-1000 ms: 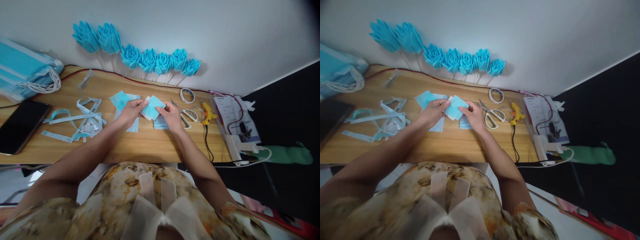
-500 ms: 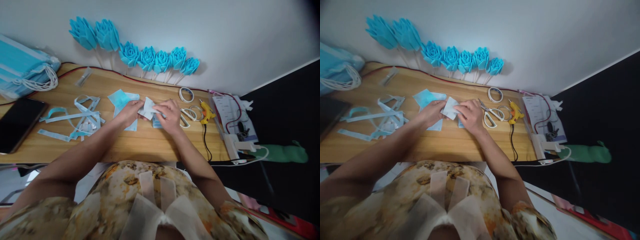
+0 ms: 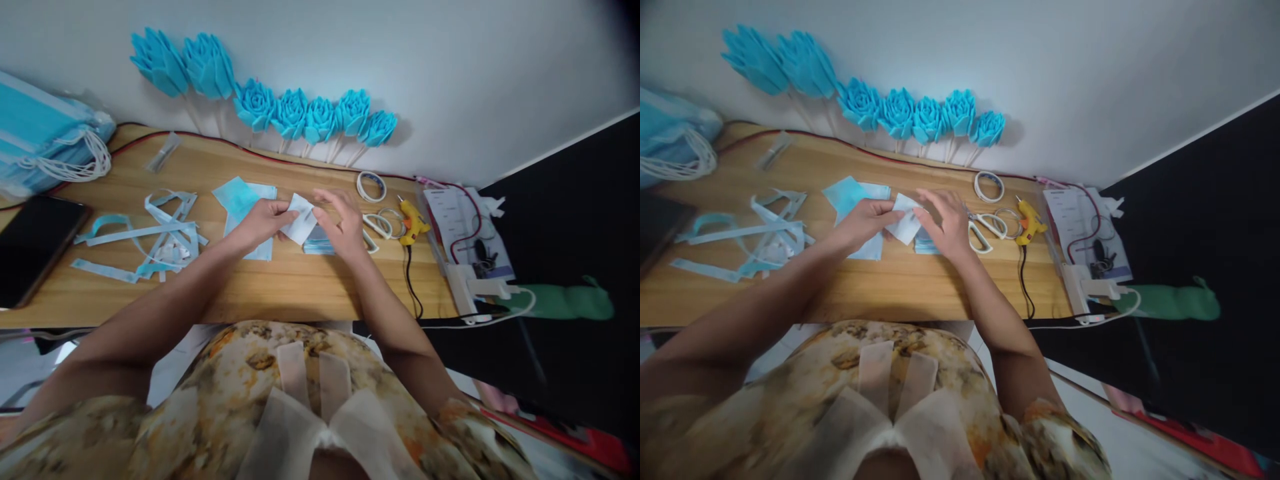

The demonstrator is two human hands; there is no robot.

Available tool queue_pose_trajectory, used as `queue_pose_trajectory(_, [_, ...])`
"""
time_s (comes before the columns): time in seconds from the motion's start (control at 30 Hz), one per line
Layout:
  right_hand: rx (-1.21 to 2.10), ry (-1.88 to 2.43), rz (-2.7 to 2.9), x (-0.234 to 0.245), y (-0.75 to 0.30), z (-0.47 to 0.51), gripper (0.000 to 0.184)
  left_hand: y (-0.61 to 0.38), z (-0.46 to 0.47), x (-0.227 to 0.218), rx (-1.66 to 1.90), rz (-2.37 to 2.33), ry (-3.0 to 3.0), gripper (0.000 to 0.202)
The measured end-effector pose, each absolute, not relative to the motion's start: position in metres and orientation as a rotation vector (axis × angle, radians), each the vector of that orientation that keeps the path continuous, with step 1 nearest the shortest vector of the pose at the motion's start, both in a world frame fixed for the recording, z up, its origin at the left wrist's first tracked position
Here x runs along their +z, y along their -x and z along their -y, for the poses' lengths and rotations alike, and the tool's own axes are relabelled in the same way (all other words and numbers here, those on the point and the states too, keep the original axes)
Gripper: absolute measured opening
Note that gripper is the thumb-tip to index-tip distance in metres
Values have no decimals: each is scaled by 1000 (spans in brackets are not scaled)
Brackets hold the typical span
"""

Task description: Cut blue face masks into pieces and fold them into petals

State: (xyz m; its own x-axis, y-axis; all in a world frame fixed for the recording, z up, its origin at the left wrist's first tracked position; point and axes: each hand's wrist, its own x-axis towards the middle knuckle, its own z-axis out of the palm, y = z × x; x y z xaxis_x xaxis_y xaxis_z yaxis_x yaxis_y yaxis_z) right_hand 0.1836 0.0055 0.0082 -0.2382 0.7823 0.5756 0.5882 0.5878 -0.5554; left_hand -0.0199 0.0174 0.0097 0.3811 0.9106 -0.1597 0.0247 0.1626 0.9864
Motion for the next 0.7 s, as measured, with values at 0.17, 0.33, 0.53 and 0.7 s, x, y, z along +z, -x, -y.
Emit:
queue_pose_trajectory(0.17, [655, 1213, 1795, -1, -177, -9, 26, 21, -18, 10, 815, -1019, -1361, 25])
queue_pose_trajectory(0.33, [724, 1222, 1679, -3, -175, -10, 22, 24, -23, 9, 1062, -1108, -1135, 29])
queue_pose_trajectory(0.53, [731, 1180, 1628, -2, -176, -10, 30, 22, -20, 12, 1019, -1110, -1177, 28])
queue_pose_trajectory(0.7, [713, 1194, 1690, -1, -174, -9, 24, 16, -13, 17, 939, -1124, -1302, 21])
